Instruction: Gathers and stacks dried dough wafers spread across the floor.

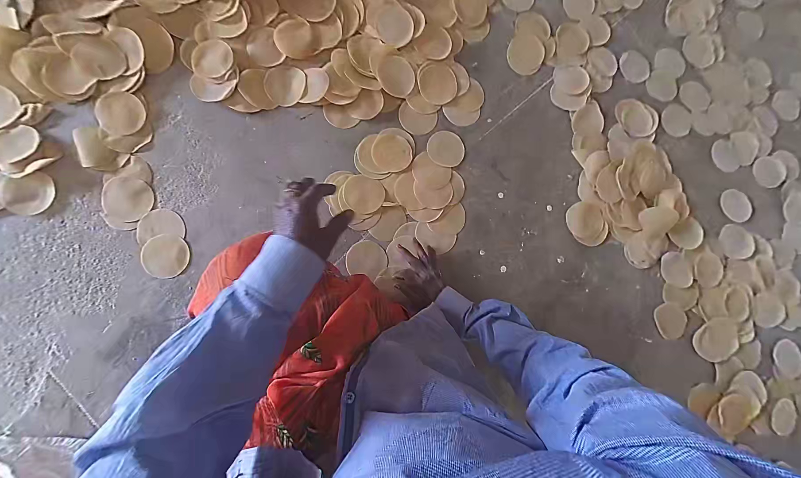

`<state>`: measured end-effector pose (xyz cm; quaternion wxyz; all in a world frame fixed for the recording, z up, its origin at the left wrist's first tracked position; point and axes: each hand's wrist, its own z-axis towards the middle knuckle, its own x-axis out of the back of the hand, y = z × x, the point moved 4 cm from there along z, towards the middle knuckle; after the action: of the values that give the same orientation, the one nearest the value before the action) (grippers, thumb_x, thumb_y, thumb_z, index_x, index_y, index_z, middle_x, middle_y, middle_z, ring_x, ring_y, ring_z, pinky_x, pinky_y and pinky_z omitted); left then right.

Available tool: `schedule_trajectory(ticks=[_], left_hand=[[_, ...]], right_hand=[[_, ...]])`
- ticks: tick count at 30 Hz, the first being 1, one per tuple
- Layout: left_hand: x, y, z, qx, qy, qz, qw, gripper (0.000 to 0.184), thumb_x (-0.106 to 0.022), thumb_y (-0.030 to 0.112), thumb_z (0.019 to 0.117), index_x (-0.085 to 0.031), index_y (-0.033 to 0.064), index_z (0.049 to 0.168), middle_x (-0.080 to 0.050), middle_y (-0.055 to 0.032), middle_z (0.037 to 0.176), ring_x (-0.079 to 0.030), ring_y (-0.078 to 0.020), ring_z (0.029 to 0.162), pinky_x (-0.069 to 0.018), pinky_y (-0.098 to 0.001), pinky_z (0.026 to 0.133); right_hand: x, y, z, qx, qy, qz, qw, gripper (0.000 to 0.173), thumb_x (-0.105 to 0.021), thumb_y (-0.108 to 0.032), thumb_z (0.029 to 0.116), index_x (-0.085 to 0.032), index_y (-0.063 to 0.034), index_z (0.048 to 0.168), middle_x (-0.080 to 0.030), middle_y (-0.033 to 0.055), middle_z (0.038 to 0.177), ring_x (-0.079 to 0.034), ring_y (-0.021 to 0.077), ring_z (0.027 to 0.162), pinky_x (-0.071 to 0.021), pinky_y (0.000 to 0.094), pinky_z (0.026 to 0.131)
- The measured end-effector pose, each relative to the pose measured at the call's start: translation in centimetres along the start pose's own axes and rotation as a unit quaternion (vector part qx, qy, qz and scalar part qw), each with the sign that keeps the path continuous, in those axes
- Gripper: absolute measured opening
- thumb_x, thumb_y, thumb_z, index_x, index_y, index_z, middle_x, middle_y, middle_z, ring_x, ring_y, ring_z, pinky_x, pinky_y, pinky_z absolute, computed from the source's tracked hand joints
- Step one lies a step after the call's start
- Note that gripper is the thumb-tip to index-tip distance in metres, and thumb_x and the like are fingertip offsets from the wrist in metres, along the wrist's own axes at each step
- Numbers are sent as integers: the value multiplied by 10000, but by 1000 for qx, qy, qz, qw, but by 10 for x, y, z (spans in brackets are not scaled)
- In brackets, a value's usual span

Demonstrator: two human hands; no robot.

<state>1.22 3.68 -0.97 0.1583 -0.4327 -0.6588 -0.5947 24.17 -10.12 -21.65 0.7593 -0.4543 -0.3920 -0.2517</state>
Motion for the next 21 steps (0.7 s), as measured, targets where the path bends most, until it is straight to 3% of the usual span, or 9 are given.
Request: schedule_trajectory(ticks=[3,6,10,13,17,19,21], left_hand=[[-43,12,3,34,-69,-49,996,466,-711,242,987,-610,-33,1349,-523,-288,1457,-477,-429,1390,-372,-589,1148],[-56,-1,-10,149,-95,-46,983,449,-668,245,1022,-593,-36,1364,-544,-307,1425,-503,-453,1364,-372,-628,1127],[-56,-2,-8,224,-54,-80,970,472,-645,260,1034,-565,-41,1389,-583,-300,1382,-534,-454,1328,-375,-632,1111],[-67,-5,-5,307,-35,-144,940,542,-682,251,1011,-511,-67,1415,-575,-315,1378,-527,-442,1325,-388,-606,1102],[-117,-10,-2,367,-110,-160,910,614,-703,300,990,-512,-160,1349,-560,-358,1355,-531,-470,1312,-406,-613,1106],[-149,-8,0,358,-158,-149,908,739,-738,307,957,-402,-106,1470,-513,-343,1429,-509,-463,1351,-413,-606,1122],[-155,13,4,334,-218,-121,909,799,-704,335,973,-310,-49,1551,-444,-319,1511,-470,-425,1406,-400,-562,1146]], right_hand=[[5,3,8,-54,-29,61,996,243,-704,-278,921,-801,-61,974,-577,226,1466,-342,551,1466,-237,729,1178],[17,21,37,-148,-51,40,987,300,-666,-267,973,-761,-3,1080,-525,231,1514,-307,497,1502,-229,645,1232],[43,60,88,-197,78,57,976,276,-709,-214,935,-753,15,1084,-609,257,1404,-431,502,1426,-297,591,1219],[72,76,95,-234,164,97,953,486,-757,-219,895,-649,79,1264,-603,284,1392,-465,466,1414,-327,540,1222],[107,117,57,-423,189,150,873,597,-671,-231,970,-481,50,1461,-472,282,1516,-429,405,1432,-351,524,1186],[121,144,53,-485,179,139,845,662,-685,-264,968,-430,16,1511,-445,270,1544,-416,412,1442,-349,558,1178],[137,161,68,-517,129,107,839,724,-705,-313,970,-390,-10,1548,-432,263,1562,-421,418,1448,-345,568,1182]])
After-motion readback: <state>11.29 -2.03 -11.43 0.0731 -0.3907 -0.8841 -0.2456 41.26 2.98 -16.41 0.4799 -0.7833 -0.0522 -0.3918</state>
